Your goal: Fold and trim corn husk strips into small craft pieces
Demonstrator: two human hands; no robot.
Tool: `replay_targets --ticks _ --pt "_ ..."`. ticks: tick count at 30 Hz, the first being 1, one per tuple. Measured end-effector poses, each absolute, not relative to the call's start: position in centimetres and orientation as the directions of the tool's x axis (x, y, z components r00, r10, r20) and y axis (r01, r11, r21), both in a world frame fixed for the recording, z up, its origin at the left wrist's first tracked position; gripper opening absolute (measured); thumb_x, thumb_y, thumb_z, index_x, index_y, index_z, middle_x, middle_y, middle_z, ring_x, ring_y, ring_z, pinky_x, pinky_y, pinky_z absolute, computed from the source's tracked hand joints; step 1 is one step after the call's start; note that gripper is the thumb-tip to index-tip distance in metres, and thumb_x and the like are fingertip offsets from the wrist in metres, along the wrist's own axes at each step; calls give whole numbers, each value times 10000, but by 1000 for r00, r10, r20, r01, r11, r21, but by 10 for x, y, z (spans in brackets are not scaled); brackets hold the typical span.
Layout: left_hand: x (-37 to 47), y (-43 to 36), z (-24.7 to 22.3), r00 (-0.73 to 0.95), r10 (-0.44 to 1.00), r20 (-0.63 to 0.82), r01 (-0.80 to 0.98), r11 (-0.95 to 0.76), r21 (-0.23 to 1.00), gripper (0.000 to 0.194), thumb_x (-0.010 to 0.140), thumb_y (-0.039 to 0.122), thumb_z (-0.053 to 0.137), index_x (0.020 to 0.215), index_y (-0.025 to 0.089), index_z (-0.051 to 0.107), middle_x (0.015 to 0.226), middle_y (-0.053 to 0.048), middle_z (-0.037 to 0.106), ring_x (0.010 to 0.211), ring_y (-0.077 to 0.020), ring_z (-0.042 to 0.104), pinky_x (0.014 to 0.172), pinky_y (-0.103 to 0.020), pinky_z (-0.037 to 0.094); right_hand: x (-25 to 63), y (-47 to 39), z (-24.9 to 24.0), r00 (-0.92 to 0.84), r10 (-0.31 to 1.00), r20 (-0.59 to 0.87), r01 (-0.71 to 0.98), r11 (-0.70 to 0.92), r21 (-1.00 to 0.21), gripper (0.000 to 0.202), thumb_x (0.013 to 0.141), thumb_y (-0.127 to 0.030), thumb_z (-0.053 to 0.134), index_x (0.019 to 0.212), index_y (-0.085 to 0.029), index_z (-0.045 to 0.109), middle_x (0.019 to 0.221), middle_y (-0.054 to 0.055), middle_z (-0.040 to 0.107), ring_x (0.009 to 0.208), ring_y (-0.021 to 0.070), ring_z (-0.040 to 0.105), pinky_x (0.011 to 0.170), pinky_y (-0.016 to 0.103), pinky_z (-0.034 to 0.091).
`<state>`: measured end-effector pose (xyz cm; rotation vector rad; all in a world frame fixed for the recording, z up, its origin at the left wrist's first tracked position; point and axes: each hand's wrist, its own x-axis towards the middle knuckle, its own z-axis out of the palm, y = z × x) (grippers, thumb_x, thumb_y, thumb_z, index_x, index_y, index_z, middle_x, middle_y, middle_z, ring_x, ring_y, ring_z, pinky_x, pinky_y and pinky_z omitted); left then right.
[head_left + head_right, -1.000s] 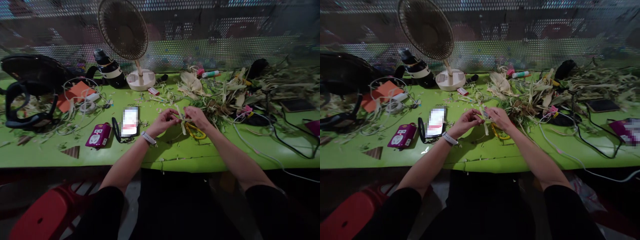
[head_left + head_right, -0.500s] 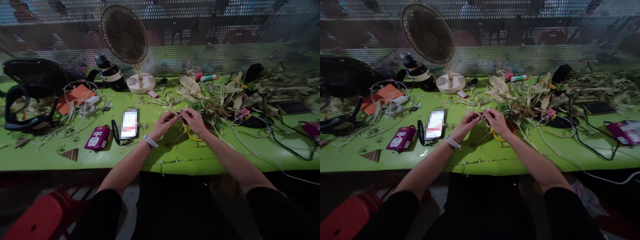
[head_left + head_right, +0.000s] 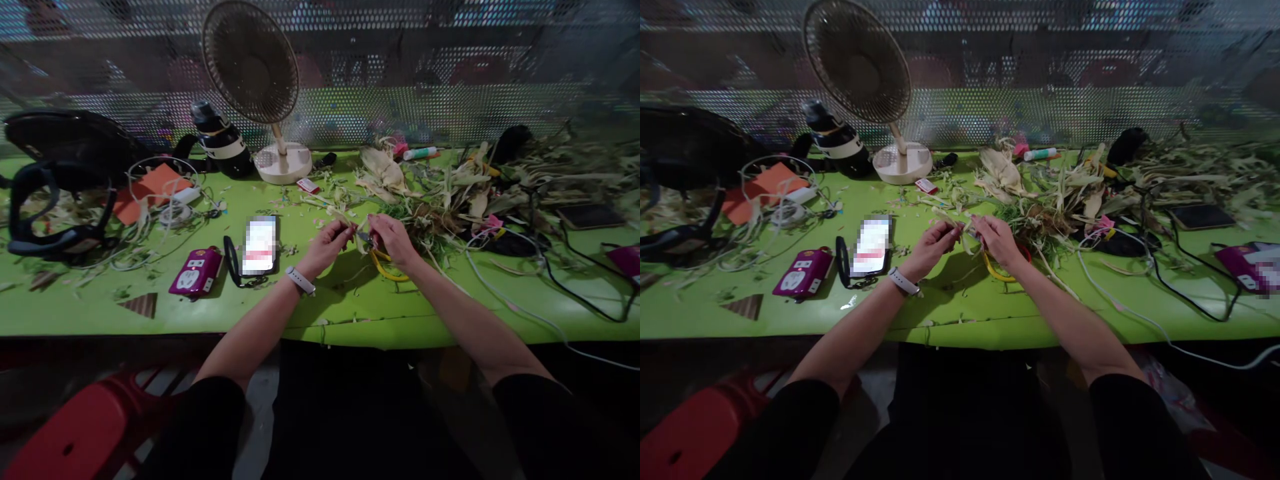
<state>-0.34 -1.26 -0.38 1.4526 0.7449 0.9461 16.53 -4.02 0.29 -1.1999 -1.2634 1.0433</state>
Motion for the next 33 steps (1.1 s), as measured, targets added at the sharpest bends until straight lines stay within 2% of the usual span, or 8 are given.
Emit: replay_targets --ticks 7,10,13,16,21,24,30,33 --pt "-2 -15 -2 595 804 7 -183 127 975 402 760 515 734 921 172 601 791 9 610 702 -89 555 676 -234 459 163 -37 0 47 995 88 111 83 -990 487 719 -641 681 602 -194 528 490 -50 474 445 82 419 456 235 335" --pt "-2 -15 -4 565 825 -9 -161 121 979 410 719 487 779 888 165 589 766 19 591 651 -75 525 607 -214 425 162 -39 1 51 989 136 140 128 -982 455 753 -613 657 624 -193 540 519 -43 492 476 85 437 479 234 343" --pt "-2 -15 -3 529 849 -4 -140 92 986 355 747 454 765 848 166 584 639 57 481 536 -49 395 497 -191 296 163 -39 -1 43 984 175 194 164 -967 435 777 -578 651 616 -190 541 515 -42 490 491 88 435 496 235 344" --pt "-2 -15 1 527 850 6 -166 96 981 309 773 430 745 845 172 590 607 66 419 511 -49 325 478 -197 245 164 -38 -4 24 983 181 202 172 -964 417 774 -549 661 606 -188 538 513 -43 489 493 91 438 501 238 343" --pt "-1 -16 1 557 830 -15 -145 115 983 301 762 425 753 859 176 614 594 67 417 510 -57 320 481 -209 237 169 -39 0 22 981 194 214 185 -959 367 789 -461 642 576 -190 517 506 -44 478 492 92 422 507 244 334" --pt "-2 -17 0 565 825 -29 -102 104 989 281 735 395 776 799 165 627 626 51 487 536 -54 350 505 -208 264 174 -38 7 37 985 170 222 158 -962 342 819 -441 608 595 -190 542 523 -40 479 516 98 433 520 246 341" --pt "-3 -17 -1 637 766 -91 -51 160 986 278 658 356 811 775 145 673 738 6 626 614 -64 456 575 -210 343 169 -33 5 -107 992 67 -3 67 -998 400 712 -555 745 861 -183 735 929 49 708 834 160 617 715 280 494" --pt "-3 -15 -4 611 780 -134 -58 214 975 273 626 325 815 792 150 689 728 8 625 582 -54 434 548 -200 329 164 -33 -1 -155 987 29 -148 6 -989 459 659 -598 784 852 -185 735 899 38 713 777 144 625 717 290 524"
